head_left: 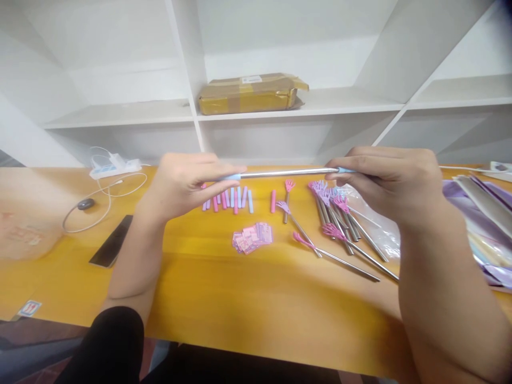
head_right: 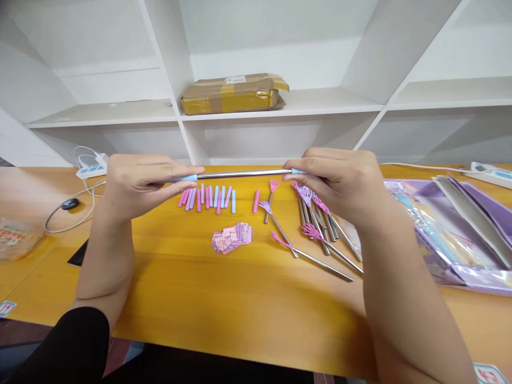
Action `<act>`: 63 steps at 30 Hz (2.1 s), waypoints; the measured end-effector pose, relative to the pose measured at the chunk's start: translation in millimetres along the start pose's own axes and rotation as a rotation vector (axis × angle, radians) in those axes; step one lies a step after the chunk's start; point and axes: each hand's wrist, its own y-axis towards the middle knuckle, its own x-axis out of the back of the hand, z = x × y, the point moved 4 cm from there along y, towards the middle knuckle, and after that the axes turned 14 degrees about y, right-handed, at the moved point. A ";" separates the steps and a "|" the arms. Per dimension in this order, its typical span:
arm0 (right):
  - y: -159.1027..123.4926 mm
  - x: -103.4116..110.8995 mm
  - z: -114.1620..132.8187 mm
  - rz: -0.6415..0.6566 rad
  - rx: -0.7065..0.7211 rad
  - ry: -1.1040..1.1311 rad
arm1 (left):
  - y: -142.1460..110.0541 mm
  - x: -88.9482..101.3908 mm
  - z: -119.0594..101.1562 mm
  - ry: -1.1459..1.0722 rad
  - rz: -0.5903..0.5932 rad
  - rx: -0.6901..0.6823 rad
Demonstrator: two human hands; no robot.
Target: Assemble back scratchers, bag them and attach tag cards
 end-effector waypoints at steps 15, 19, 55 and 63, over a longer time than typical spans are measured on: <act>0.4 -12.1 6.7 -0.032 0.053 0.016 | 0.4 5.0 -2.4 0.004 0.031 0.038; -2.4 -11.0 9.3 -0.019 -0.087 0.007 | 0.4 7.0 -6.2 -0.038 0.020 0.029; -1.8 -58.6 34.2 0.012 0.232 -0.152 | 10.1 -21.5 -13.0 -0.431 0.305 0.179; 0.8 -59.9 44.2 0.121 0.273 -0.323 | 9.4 -48.7 1.1 -0.694 0.536 0.257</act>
